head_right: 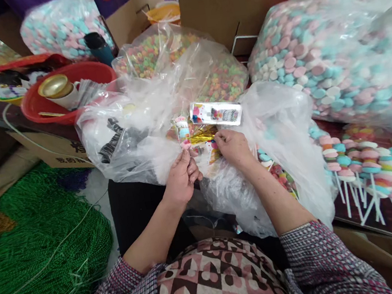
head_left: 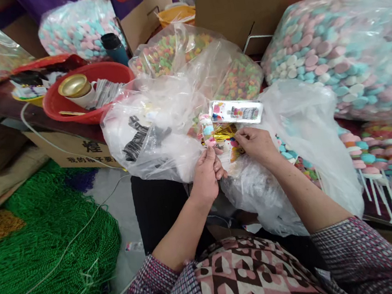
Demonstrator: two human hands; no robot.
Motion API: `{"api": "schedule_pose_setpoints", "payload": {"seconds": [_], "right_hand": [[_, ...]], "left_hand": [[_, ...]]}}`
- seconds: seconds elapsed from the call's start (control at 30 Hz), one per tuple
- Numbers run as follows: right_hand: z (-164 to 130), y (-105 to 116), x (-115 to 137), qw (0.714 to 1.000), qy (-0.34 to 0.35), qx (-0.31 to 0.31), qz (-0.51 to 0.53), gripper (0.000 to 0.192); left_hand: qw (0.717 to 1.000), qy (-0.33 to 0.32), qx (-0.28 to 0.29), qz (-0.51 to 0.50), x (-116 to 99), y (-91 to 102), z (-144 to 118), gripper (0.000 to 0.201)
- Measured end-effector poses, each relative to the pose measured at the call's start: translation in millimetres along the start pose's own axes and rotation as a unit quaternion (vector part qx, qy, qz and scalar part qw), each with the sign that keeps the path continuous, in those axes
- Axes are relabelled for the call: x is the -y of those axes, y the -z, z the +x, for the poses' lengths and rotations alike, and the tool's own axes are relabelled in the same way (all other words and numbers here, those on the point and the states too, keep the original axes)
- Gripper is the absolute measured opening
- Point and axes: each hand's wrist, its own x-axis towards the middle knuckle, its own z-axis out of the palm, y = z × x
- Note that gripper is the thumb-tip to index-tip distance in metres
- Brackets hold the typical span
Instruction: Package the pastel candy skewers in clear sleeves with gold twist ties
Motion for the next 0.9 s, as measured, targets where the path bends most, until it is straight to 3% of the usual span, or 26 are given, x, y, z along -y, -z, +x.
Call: {"api": "schedule_pose_setpoints", "payload": {"seconds": [0.43,0.63,0.77,0.83,0.9], "right_hand": [[-1,-4,-2,0.999,0.000,-0.029,-0.026,0.017],[-17,10,18,0.997,0.009,-0.073,-0.037,0.009],[-42,25,40,0.992,0.019,0.029,0.121,0.017],[-51,26,46,0.990,0.058,0.054,0.118,0.014],[-54,23,47,0.992,0.094,0.038,0.068,0.012]], "left_hand": [[1.000,0.000,0.003,0.004,3,1.8,2,0.038],[1.000,0.010,-0.007,0.027,2,0.4,1,0.039],[0.998,0.017,-0.004,0.065,4,-2.7,-1,0.038],[0.996,0.010,0.002,0.088,7,-4.0,-2,0.032],[0.994,0.005,0.004,0.113,10,-4.9,-3,0.024]]}}
